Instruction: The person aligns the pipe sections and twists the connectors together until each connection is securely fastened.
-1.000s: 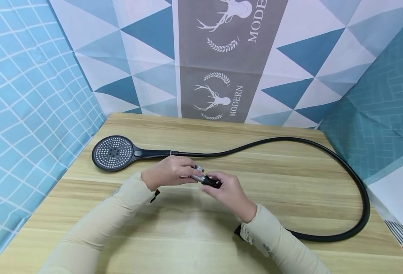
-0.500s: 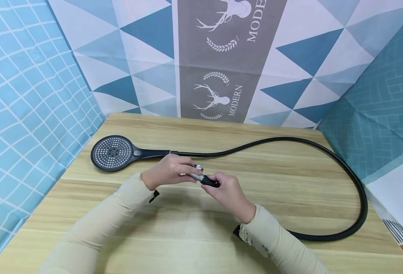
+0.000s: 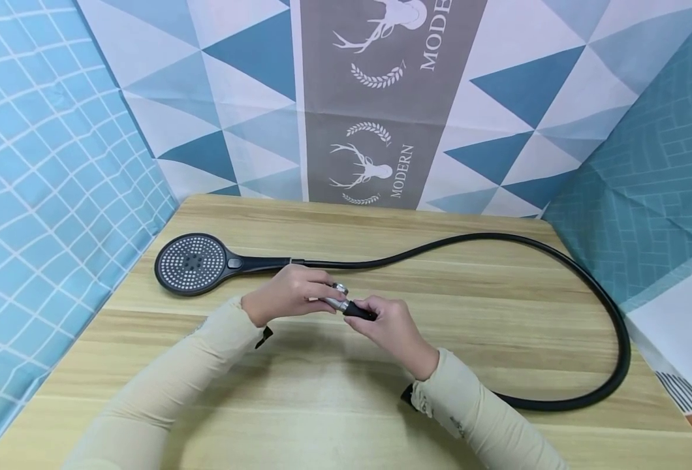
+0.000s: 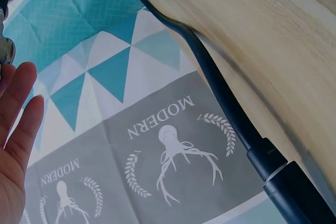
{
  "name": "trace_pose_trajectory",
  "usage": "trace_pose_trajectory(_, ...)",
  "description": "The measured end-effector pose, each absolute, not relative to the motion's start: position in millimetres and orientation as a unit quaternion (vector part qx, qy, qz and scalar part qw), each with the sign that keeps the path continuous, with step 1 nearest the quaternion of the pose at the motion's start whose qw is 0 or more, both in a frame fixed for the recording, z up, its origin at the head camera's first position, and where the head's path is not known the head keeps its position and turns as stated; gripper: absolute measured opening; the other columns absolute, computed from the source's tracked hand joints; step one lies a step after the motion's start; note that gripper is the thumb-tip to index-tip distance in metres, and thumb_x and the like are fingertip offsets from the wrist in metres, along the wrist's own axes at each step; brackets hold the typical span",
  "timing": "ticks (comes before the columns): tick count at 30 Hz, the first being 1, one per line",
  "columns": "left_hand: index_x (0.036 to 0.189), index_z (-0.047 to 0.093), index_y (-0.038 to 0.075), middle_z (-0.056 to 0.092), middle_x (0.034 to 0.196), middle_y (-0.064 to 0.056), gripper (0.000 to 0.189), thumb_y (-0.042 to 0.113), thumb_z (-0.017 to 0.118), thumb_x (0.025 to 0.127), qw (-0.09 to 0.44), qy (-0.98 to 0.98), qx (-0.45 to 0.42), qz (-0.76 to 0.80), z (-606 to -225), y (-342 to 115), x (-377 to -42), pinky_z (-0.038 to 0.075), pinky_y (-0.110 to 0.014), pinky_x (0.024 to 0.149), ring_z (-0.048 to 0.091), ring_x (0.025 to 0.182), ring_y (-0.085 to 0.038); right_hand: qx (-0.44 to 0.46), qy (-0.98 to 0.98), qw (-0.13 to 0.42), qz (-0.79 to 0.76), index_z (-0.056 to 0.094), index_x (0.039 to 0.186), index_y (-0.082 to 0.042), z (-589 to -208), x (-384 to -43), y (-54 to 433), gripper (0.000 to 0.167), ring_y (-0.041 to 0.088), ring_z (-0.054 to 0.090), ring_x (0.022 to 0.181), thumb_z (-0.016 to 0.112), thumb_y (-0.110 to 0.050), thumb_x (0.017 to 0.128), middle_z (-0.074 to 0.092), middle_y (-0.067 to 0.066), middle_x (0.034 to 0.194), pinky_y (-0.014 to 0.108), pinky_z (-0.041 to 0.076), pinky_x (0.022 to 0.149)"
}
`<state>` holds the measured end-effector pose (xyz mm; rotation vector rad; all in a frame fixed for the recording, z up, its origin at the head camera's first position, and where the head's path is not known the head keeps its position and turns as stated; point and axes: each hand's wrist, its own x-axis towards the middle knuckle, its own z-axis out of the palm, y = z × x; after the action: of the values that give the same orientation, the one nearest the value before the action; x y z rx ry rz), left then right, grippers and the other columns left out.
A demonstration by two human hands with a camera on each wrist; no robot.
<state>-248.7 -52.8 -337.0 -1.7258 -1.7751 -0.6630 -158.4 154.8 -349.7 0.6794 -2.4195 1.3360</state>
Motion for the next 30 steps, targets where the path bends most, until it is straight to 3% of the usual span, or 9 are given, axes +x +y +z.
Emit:
trace_pose_trajectory(17, 0.094, 0.075, 0.013, 0.068, 0.088, 0.001, 0.022, 0.021, 0.083, 0.074, 0.286, -0.672, -0.642, -0.232, -336.6, -51.3, -249.4, 0.052, -0.018, 0.069, 0.065, 0.072, -0.006, 0.213, -0.872, 0.109, 0.426, 0.070, 0.088, 0.008, -346.7, -162.4, 155.1, 0.010, 0.003, 0.051, 0.058, 0.071, 0.002, 0.081, 0.067, 0.008, 0.073, 0.022, 0.045, 0.047)
trace_pose_trajectory(24, 0.094, 0.075, 0.016, 0.069, 0.088, 0.004, 0.022, 0.025, 0.083, 0.074, 0.294, -0.689, -0.627, -0.214, -339.9, -52.3, -249.5, 0.049, -0.017, 0.059, 0.062, 0.063, -0.005, 0.194, -0.875, 0.107, 0.430, 0.068, 0.095, 0.007, -349.8, -161.6, 151.1, 0.021, 0.007, 0.059, 0.064, 0.075, 0.001, 0.076, 0.069, 0.012, 0.078, 0.023, 0.050, 0.053)
trace_pose_trajectory(30, 0.093, 0.076, 0.016, 0.070, 0.089, 0.004, 0.021, 0.027, 0.081, 0.076, 0.313, -0.699, -0.606, -0.215, -341.1, -52.5, -250.7, 0.049, -0.019, 0.054, 0.064, 0.064, -0.005, 0.172, -0.887, 0.108, 0.416, 0.067, 0.103, 0.005, -351.9, -156.6, 151.7, 0.029, 0.006, 0.054, 0.058, 0.077, -0.002, 0.076, 0.067, 0.007, 0.073, 0.023, 0.045, 0.050)
